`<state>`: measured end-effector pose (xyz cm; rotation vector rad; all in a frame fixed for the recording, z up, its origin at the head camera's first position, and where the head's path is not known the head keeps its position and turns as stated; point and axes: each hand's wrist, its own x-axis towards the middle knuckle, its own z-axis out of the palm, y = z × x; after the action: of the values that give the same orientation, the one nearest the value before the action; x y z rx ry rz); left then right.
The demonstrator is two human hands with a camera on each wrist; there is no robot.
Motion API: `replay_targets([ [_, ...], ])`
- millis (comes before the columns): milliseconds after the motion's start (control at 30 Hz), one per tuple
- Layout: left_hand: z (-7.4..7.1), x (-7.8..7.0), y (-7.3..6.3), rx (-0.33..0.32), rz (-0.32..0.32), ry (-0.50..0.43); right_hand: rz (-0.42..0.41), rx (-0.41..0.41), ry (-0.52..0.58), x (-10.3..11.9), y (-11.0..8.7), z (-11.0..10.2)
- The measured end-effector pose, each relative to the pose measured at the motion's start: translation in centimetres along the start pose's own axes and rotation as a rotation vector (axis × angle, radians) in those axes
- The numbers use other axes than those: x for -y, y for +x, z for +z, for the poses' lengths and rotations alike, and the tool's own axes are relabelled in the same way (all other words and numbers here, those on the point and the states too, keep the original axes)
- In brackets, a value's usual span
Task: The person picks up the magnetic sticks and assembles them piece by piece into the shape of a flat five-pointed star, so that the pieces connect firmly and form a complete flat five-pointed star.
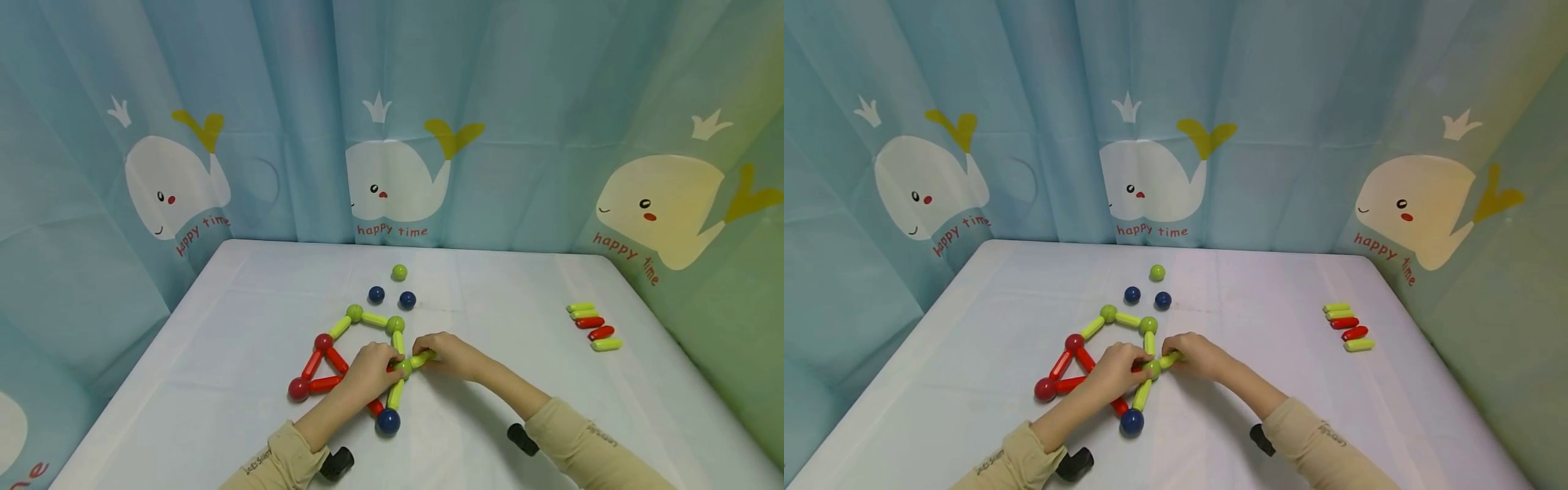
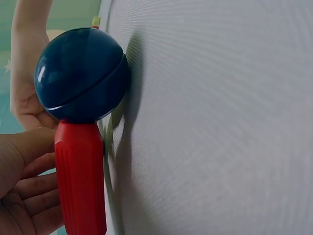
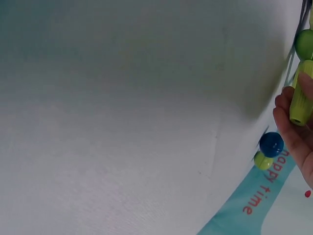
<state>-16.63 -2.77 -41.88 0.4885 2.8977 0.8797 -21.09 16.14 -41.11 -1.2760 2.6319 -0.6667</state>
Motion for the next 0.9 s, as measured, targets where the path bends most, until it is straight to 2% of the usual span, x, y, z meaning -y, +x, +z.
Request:
replay_targets([
  [433, 0.1, 0.1, -0.1, -0.004, 0.006, -0.005, 0.021, -0.001, 0.008, -0.4, 0.0, -0.2],
  [767, 0.1, 0.2, 0.0, -0.008, -0.003, -0.015, 0.086, -0.052, 0.113, -2.6, -1.7, -1.4],
  [900, 0.2, 0.2, 0.0, -0.004, -0.009, -0.011, 0.115, -0.075, 0.102, -3.5, -2.6, -2.4],
])
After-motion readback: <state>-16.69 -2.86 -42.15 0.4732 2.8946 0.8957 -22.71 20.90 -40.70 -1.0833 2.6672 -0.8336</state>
